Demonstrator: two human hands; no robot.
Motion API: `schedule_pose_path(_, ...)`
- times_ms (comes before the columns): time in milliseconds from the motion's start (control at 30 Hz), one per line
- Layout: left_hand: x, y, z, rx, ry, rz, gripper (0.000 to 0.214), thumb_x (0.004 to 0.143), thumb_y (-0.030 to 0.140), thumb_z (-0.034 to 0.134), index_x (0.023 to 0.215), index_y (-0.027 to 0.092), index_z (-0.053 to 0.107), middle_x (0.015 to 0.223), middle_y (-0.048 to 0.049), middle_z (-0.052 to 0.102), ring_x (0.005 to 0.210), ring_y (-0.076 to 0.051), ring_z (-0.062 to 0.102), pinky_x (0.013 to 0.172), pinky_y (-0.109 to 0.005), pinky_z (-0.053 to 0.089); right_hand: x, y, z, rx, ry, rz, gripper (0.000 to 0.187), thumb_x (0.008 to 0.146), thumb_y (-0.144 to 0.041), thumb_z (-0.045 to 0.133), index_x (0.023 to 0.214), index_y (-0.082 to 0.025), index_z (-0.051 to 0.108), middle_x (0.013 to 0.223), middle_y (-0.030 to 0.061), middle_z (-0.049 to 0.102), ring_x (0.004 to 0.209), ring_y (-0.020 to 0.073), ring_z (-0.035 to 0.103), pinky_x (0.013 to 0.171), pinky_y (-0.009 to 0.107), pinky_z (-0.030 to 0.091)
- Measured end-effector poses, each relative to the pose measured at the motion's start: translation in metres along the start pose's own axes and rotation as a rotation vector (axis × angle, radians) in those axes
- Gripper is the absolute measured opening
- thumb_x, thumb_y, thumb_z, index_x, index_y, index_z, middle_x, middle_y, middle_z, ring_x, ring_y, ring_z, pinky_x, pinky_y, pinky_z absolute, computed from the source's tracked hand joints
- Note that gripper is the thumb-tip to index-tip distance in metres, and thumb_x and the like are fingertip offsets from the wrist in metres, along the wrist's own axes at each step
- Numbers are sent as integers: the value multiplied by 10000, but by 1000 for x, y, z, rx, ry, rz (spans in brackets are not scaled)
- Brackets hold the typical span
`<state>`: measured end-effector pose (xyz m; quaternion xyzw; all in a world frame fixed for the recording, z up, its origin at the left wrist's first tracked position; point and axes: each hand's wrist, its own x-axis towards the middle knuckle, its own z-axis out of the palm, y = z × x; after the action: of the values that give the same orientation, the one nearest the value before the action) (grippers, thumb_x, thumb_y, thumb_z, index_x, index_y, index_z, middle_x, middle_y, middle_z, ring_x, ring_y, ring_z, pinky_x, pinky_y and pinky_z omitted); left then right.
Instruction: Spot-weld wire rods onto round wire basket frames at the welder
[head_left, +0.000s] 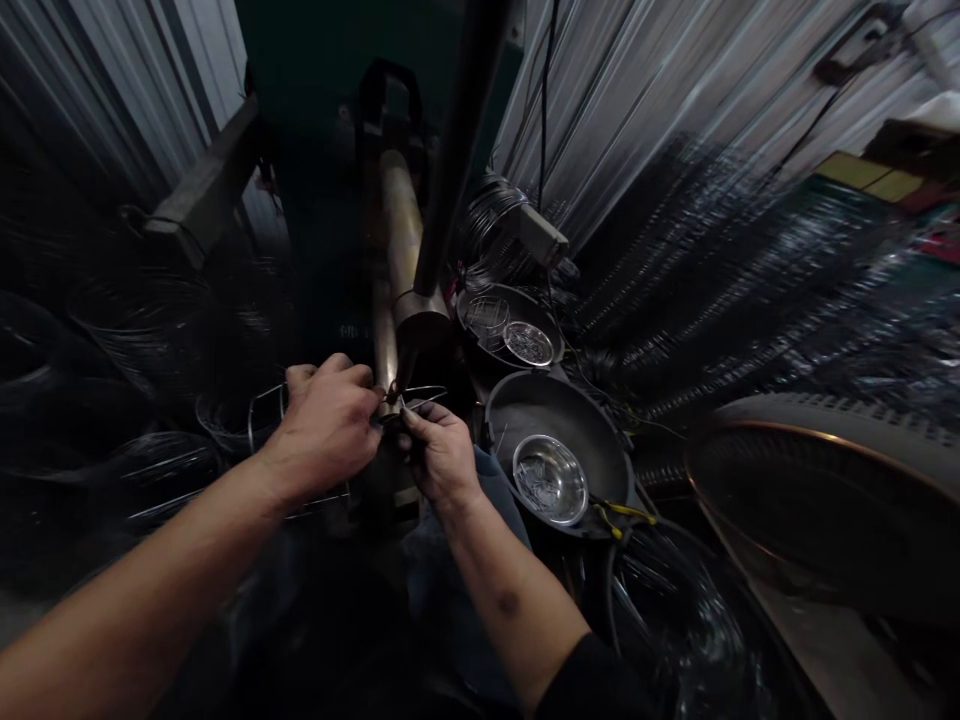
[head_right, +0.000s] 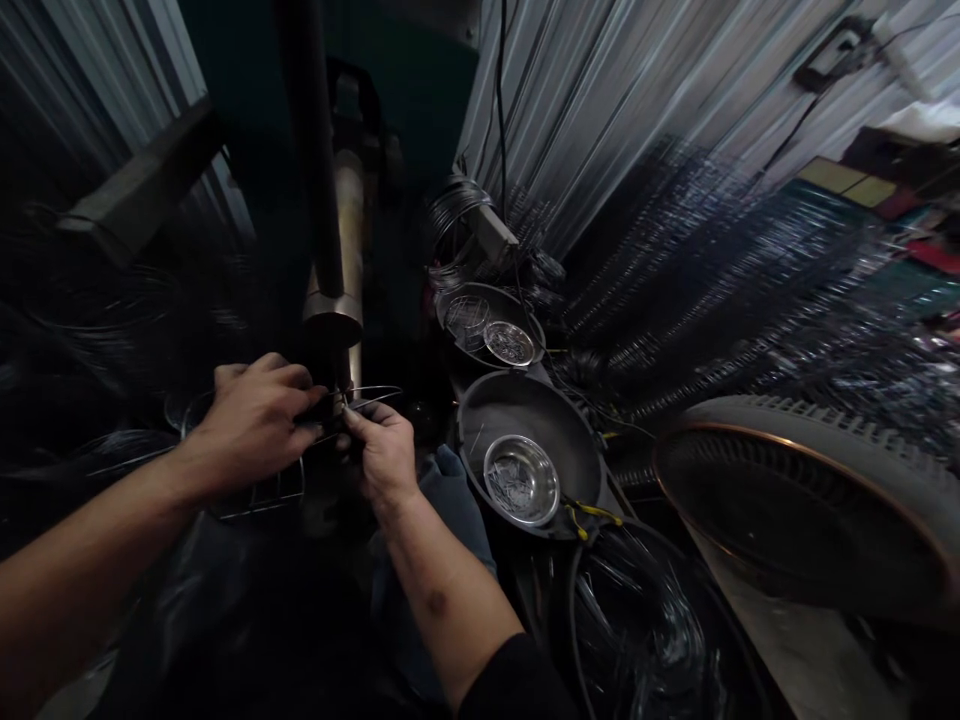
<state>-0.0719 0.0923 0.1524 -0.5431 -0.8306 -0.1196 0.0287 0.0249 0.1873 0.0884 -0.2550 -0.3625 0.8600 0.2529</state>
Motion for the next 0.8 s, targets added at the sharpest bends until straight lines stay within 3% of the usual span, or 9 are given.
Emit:
schedule_pose_path(333, 10, -8, 1, -23, -57, 18, 139, 655, 269, 546, 594, 191, 643, 790, -85, 634, 876, -261, 512, 680, -403, 264, 2, -2, 0, -3, 16, 31, 207, 566, -184, 776, 665, -134, 601, 537, -42, 595, 386, 41, 447, 353, 151, 339)
schedule_pose_path(567, 14, -7, -6, 36, -121, -18, 185, 685, 268, 532, 739, 205, 698, 907, -78, 649, 952, -274, 505, 725, -415, 280, 0, -1, -4, -21, -22, 8, 214, 573, -198, 779, 701, -131, 622, 608, -28, 622, 448, 49, 501, 393, 155, 384)
schedule_pose_path(800, 27, -13, -12, 68, -174, -77, 204, 685, 287, 562, 783, 189, 712, 929, -88, 649, 981, -287, 501, 758, -412, 296, -16, 28, -14, -140, 20, 96, 271, 510, -217, 778, 716, -152, 614, 551, -59, 577, 414, 55, 487, 399, 176, 388)
